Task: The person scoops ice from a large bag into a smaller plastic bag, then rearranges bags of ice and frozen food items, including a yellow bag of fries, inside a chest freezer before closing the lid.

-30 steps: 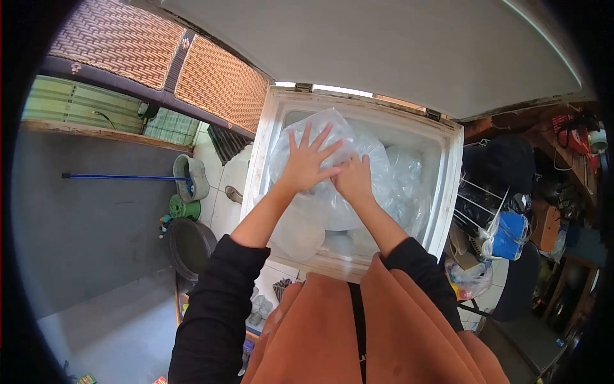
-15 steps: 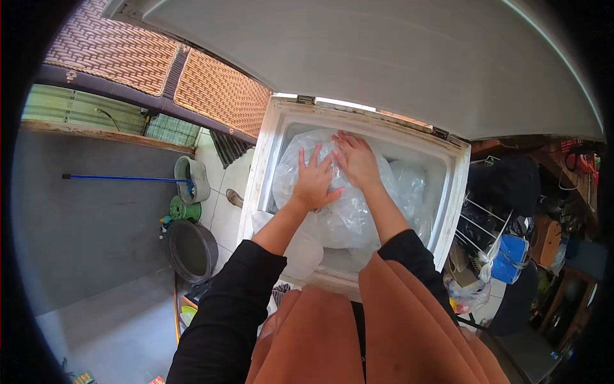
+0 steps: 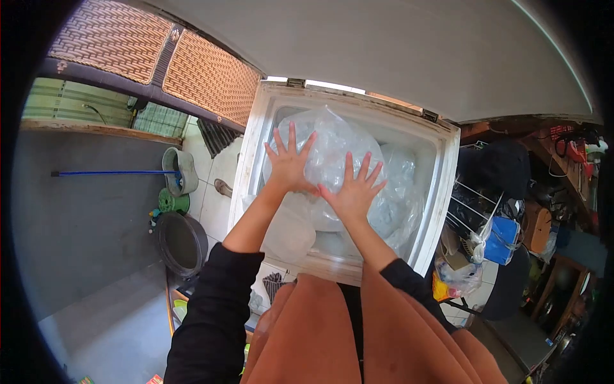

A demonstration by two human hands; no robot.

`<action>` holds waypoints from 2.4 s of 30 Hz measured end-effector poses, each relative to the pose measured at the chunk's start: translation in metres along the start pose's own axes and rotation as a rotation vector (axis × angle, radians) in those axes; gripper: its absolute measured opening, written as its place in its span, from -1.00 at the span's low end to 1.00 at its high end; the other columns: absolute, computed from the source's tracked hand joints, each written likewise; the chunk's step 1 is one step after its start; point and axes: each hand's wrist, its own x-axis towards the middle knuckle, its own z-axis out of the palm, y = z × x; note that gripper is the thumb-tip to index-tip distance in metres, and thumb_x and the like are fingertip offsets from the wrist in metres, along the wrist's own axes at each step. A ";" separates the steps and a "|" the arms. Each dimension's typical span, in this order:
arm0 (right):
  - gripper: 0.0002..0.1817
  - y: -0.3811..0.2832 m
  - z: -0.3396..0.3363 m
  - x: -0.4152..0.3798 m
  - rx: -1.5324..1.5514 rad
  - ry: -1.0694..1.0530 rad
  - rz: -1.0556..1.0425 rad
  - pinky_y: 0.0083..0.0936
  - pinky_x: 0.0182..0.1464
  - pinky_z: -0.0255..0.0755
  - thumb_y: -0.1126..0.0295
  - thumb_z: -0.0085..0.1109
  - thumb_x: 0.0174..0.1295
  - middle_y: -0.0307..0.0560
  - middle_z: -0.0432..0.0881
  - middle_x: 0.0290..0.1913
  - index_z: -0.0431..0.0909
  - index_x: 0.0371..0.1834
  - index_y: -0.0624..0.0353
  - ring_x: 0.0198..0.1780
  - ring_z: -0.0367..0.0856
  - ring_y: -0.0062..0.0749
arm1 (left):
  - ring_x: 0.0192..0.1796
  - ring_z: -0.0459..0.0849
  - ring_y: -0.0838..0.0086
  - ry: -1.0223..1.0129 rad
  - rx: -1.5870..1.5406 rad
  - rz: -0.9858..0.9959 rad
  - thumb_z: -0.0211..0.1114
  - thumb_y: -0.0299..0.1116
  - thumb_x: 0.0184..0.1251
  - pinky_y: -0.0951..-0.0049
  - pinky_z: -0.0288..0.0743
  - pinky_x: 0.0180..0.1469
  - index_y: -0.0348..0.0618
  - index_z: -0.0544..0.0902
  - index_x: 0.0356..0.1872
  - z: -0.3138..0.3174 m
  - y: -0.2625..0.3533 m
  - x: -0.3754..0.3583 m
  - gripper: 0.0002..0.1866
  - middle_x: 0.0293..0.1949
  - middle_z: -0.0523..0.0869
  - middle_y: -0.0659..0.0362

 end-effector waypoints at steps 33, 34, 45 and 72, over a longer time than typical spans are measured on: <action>-0.59 0.024 -0.171 -0.092 1.072 -0.359 0.263 -0.62 -0.68 0.19 0.22 0.02 0.21 -0.31 0.32 -0.79 0.43 -0.73 0.23 -0.77 0.26 -0.62 | -0.09 0.45 0.41 0.008 -1.546 -0.538 -0.10 0.04 0.30 0.42 0.32 -0.05 -0.14 0.47 -0.04 0.055 0.057 -0.150 -0.52 -0.13 0.52 0.16; -0.59 0.029 -0.186 -0.083 1.066 -0.295 0.287 -0.65 -0.69 0.17 0.22 0.04 0.20 -0.33 0.32 -0.79 0.42 -0.75 0.23 -0.76 0.25 -0.66 | -0.10 0.46 0.39 -0.054 -1.470 -0.422 -0.08 0.01 0.30 0.43 0.33 -0.07 -0.14 0.47 -0.02 0.054 0.064 -0.136 -0.54 -0.14 0.52 0.15; -0.55 0.122 -0.120 0.054 0.498 -0.054 -0.017 -0.44 -0.47 0.33 0.16 0.05 0.14 -0.12 0.35 -0.83 0.44 -0.76 0.29 -0.76 0.38 -0.41 | 0.12 0.34 0.19 0.542 -0.234 0.370 0.14 -0.28 0.05 0.00 -0.02 0.22 -0.10 0.49 -0.14 0.023 0.111 0.056 -0.69 -0.07 0.49 0.06; -0.78 0.137 -0.032 0.026 1.238 0.673 0.601 -0.73 -0.41 0.23 0.36 0.06 0.18 0.12 0.54 -0.05 0.57 -0.46 0.31 -0.45 0.38 -0.62 | 0.04 0.45 0.18 0.288 -0.531 0.633 0.39 0.02 -0.28 0.12 0.10 0.22 -0.07 0.45 0.02 0.004 0.136 0.077 -0.27 -0.02 0.54 0.09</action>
